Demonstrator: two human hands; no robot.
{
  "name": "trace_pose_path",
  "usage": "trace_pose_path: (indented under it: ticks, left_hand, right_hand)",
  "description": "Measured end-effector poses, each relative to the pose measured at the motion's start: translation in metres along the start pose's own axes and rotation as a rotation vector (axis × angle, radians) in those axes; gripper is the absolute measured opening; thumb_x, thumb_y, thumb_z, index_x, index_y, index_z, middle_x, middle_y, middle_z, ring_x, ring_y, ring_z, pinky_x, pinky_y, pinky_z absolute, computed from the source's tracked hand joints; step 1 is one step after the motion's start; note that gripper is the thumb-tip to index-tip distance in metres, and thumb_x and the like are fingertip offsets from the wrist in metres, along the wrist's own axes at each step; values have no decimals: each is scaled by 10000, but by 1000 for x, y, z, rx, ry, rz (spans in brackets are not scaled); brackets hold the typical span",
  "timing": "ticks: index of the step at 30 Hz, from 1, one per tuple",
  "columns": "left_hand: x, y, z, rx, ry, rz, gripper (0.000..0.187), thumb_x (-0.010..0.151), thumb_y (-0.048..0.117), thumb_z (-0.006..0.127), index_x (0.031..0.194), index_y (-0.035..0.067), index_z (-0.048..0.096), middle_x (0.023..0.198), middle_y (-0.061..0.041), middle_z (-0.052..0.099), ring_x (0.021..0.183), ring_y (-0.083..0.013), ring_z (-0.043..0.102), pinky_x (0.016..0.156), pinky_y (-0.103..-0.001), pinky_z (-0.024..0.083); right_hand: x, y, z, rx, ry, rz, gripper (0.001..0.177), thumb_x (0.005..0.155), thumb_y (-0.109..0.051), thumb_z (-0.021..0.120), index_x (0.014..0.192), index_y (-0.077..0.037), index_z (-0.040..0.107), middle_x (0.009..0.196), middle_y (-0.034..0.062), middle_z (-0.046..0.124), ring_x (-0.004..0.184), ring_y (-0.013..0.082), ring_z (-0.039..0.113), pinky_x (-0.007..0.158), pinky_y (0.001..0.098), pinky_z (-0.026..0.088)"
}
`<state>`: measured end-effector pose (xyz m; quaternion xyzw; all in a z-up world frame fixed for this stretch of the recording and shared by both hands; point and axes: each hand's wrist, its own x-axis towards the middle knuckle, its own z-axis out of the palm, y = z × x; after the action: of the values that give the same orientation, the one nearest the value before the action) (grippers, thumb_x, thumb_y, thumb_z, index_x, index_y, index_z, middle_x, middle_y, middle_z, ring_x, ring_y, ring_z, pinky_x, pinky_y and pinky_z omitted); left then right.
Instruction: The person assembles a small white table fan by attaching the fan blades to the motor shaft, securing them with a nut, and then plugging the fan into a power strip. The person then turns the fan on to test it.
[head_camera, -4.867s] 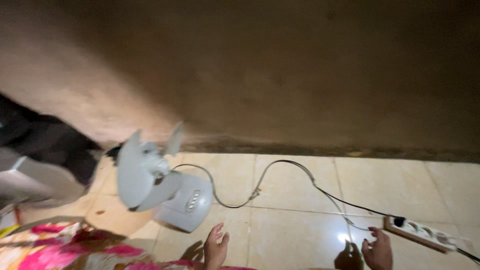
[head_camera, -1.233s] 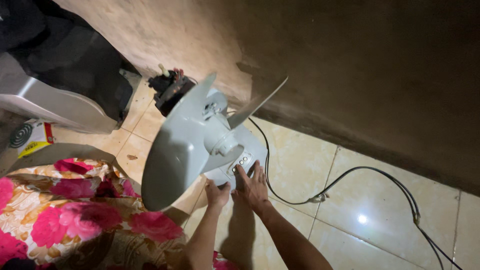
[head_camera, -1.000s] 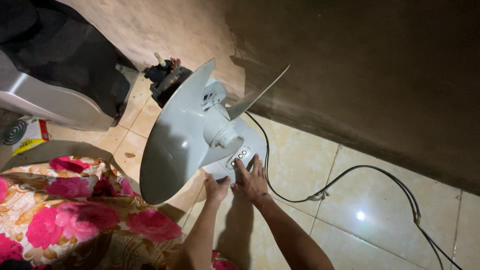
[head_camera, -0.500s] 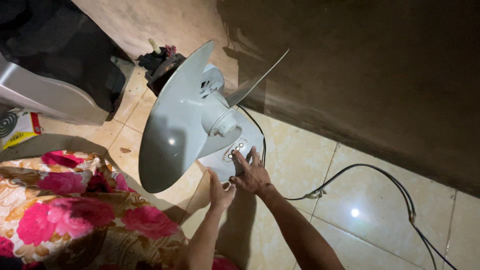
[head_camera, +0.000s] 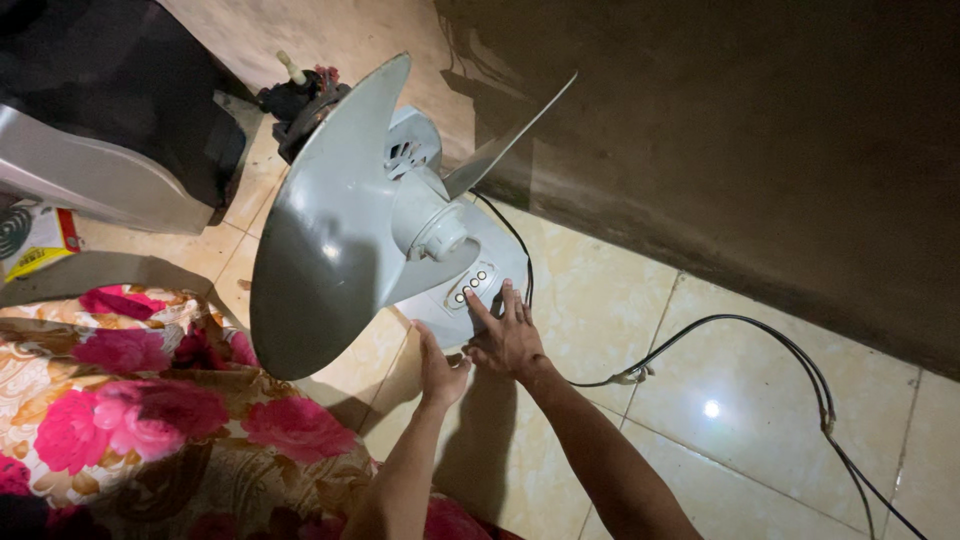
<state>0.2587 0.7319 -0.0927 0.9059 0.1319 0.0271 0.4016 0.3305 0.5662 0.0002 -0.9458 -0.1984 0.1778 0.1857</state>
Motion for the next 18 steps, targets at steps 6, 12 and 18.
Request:
trace_pose_path:
  ticks: [6, 12, 18]
  left_hand:
    - [-1, 11, -4, -148, -92, -216, 1289, 802, 104, 810, 1558, 25, -231, 1667, -273, 77, 1529, -373, 222, 1188, -355, 351]
    - [1, 46, -20, -445, -139, -471, 1256, 773, 153, 735, 1605, 91, -204, 1719, -127, 91, 1270, -375, 608, 994, -400, 548]
    - [-17, 27, -7, -245, -58, -217, 1245, 766, 166, 881, 1578, 4, -49, 1587, -235, 298, 1436, -330, 395, 1163, -377, 371]
  right_hand:
    - [0, 0, -1, -5, -20, 9, 1125, 803, -549, 825, 1604, -428, 45, 1603, 400, 33, 1467, 587, 189, 1178, 621, 254]
    - [1, -5, -7, -48, -56, 33, 1135, 803, -578, 813, 1615, -427, 36, 1615, 379, 40, 1475, 569, 194, 1191, 622, 239]
    - [-3, -22, -39, -30, -188, 125, 1120, 809, -658, 790, 1592, -432, 21, 1639, 336, 7, 1521, 493, 162, 1206, 625, 211]
